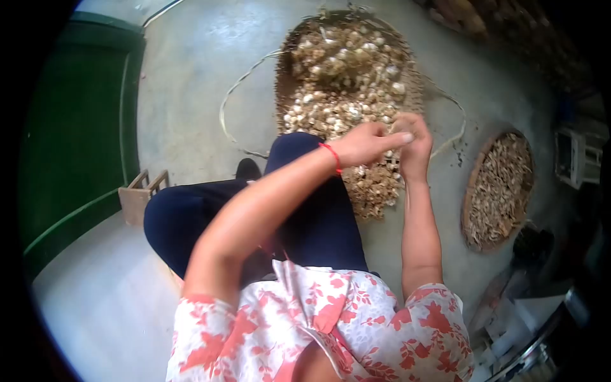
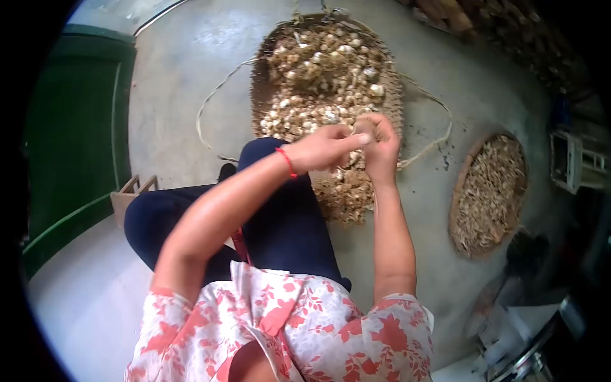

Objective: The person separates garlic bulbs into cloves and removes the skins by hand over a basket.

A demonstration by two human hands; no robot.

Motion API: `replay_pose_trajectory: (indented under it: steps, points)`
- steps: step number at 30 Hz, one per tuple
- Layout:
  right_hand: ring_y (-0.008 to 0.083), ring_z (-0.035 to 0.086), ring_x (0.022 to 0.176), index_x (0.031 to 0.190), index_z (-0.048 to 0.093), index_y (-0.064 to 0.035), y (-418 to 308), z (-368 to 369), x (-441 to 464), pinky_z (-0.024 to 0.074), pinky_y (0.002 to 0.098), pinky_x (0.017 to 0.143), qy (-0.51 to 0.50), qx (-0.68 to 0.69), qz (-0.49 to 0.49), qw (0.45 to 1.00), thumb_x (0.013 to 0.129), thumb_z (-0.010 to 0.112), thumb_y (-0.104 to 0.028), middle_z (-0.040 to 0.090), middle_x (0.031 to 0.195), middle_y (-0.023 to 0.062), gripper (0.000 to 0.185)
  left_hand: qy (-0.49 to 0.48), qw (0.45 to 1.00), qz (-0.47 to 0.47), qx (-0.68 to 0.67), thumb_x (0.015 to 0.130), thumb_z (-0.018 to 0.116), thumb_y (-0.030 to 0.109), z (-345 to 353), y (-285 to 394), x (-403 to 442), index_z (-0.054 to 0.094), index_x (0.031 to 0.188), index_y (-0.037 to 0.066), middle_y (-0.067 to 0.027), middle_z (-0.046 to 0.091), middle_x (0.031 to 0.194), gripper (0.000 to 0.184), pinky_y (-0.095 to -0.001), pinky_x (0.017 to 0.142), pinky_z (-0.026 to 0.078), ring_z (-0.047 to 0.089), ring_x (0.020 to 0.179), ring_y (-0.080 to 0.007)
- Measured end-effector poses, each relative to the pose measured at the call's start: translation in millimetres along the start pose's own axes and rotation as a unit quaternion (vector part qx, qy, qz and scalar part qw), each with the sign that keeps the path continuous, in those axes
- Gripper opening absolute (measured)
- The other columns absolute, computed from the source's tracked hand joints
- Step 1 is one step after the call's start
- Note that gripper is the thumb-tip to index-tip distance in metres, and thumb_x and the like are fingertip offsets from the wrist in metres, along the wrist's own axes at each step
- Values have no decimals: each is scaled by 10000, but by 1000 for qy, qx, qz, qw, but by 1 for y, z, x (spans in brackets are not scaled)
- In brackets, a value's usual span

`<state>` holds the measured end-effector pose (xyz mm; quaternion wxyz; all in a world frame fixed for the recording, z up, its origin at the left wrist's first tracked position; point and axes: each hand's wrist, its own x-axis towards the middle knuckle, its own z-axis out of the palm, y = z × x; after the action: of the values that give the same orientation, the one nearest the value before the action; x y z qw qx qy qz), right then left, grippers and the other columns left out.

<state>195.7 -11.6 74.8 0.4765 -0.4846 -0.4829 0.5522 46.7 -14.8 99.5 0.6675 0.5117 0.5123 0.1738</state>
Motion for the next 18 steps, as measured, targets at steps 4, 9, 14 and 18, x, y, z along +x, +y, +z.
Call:
replay_pose_trajectory:
  steps: [4, 9, 14, 18]
  points:
    - [97, 523, 801, 919, 572, -3, 12, 13, -7, 433, 226, 719, -25, -43, 4, 999, 883, 542, -34, 570, 873, 31, 56, 62, 993, 20, -102, 867, 540, 529, 6, -16, 12, 668, 767, 16, -55, 567, 566, 538, -298, 517, 449, 555, 534, -132]
    - [15, 392, 540, 934, 606, -47, 23, 20, -13, 284, 171, 465, -42, 201, 172, 963, 968, 466, -202, 483, 628, -37, 212, 92, 991, 47, -82, 900, 511, 487, 1, -29, 10, 670, 697, -3, -44, 590, 541, 554, -270, 470, 442, 538, 497, -107]
    - [16, 355, 533, 987, 601, -51, 21, 51, -11, 267, 172, 458, 0, 76, 123, 989, 992, 408, -228, 467, 644, -55, 263, 131, 991, -4, 17, 902, 488, 495, -14, -32, 6, 679, 735, -9, -108, 620, 580, 564, -298, 517, 475, 590, 515, -161]
    - [53, 480, 635, 990, 577, -60, 52, 61, 6, 396, 179, 522, 10, -67, -68, 995, 992, 382, -198, 550, 809, -1, 238, 288, 955, 50, 55, 919, 465, 463, -5, -35, 11, 680, 822, -17, -163, 633, 635, 535, -325, 550, 486, 623, 547, -238]
